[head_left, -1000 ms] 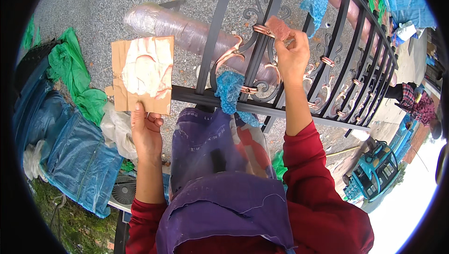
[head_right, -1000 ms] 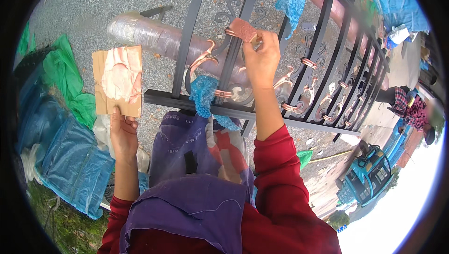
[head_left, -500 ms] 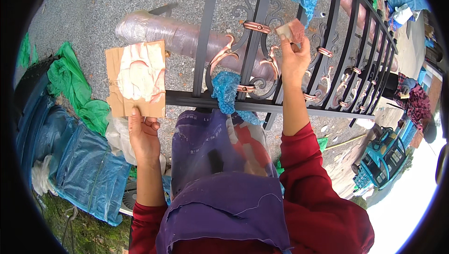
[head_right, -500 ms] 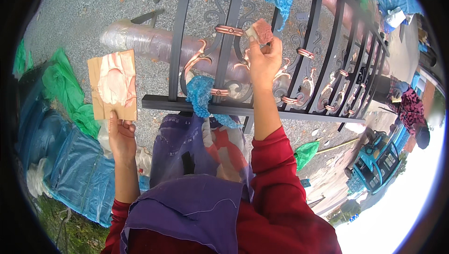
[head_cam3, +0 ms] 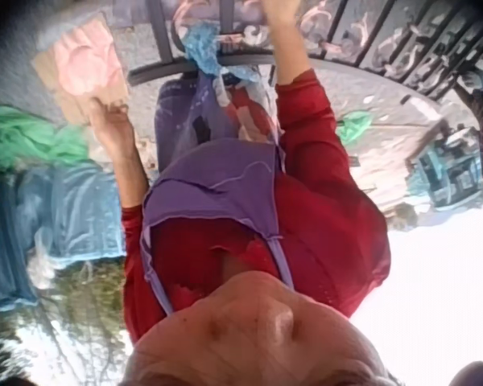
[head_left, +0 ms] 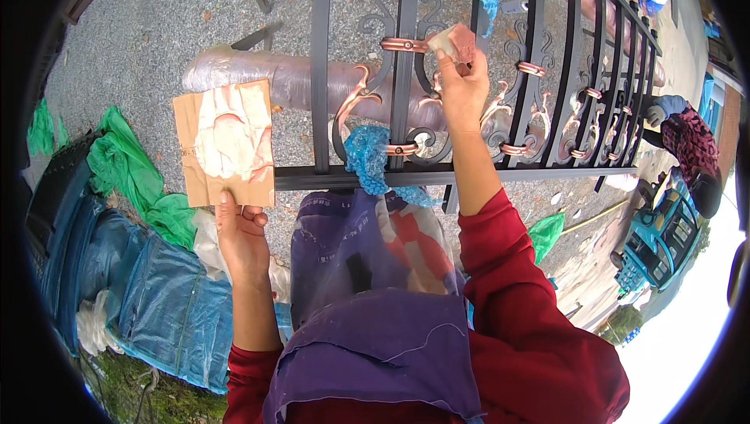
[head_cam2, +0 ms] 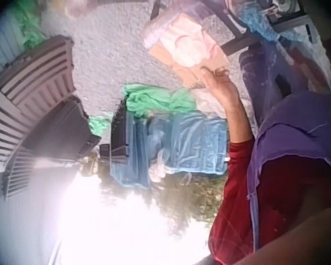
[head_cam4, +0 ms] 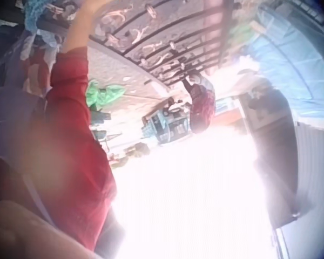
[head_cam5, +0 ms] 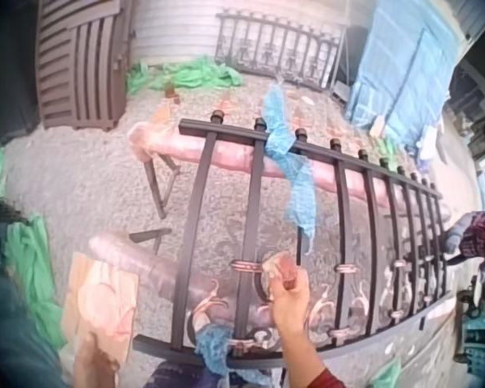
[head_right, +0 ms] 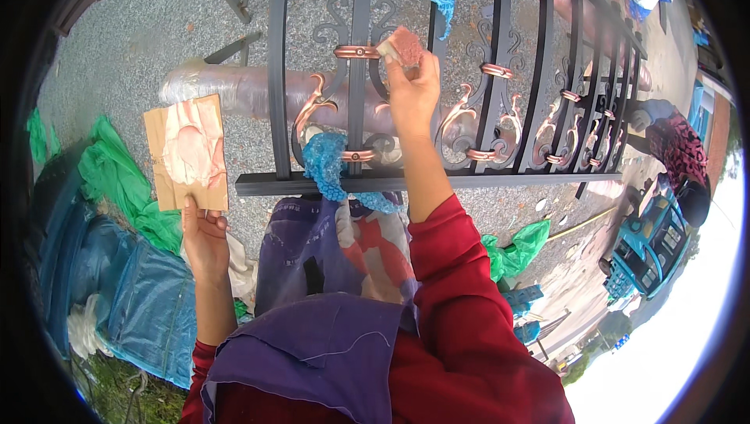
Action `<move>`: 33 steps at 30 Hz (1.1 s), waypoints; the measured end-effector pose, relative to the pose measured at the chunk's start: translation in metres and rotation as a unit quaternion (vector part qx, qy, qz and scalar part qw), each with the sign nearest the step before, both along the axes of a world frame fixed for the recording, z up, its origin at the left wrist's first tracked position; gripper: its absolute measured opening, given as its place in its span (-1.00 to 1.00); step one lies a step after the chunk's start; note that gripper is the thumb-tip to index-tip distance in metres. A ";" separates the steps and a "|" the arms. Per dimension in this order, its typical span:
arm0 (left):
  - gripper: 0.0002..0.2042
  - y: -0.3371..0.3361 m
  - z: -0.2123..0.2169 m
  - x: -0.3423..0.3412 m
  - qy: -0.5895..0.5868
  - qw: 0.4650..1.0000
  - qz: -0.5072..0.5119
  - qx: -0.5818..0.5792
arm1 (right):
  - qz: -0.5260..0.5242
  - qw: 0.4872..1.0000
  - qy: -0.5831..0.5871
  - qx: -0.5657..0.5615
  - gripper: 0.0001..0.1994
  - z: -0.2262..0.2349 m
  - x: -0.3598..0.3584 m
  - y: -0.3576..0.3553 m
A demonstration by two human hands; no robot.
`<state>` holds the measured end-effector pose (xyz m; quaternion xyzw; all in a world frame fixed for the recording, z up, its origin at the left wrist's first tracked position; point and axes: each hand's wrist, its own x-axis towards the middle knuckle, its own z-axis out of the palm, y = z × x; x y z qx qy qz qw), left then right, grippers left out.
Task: The person uses a sponge to apply pink paint to ornate metal gate sections, following a reference image held in the other hand. They work on multiple gate pieces laid out on the ground, moving between sections and occasionally adjusting their position.
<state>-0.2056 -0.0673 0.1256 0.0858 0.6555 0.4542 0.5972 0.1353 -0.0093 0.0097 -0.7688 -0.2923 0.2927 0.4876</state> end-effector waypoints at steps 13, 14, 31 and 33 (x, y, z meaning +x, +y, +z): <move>-0.72 0.022 0.005 0.021 -0.003 0.999 -0.036 0.013 | -0.040 0.989 0.129 0.063 -0.80 0.042 0.007 -0.054; -0.73 0.027 0.006 0.030 -0.007 0.999 -0.046 0.012 | -0.049 0.985 0.152 0.067 -0.79 0.044 0.013 -0.065; -0.75 -0.015 0.023 0.184 -0.005 0.988 -0.147 0.041 | -0.079 0.995 0.054 0.022 -0.76 0.074 0.173 -0.199; -0.74 -0.026 0.026 0.224 -0.009 0.987 -0.157 0.033 | -0.109 0.993 0.043 0.016 -0.76 0.070 0.214 -0.223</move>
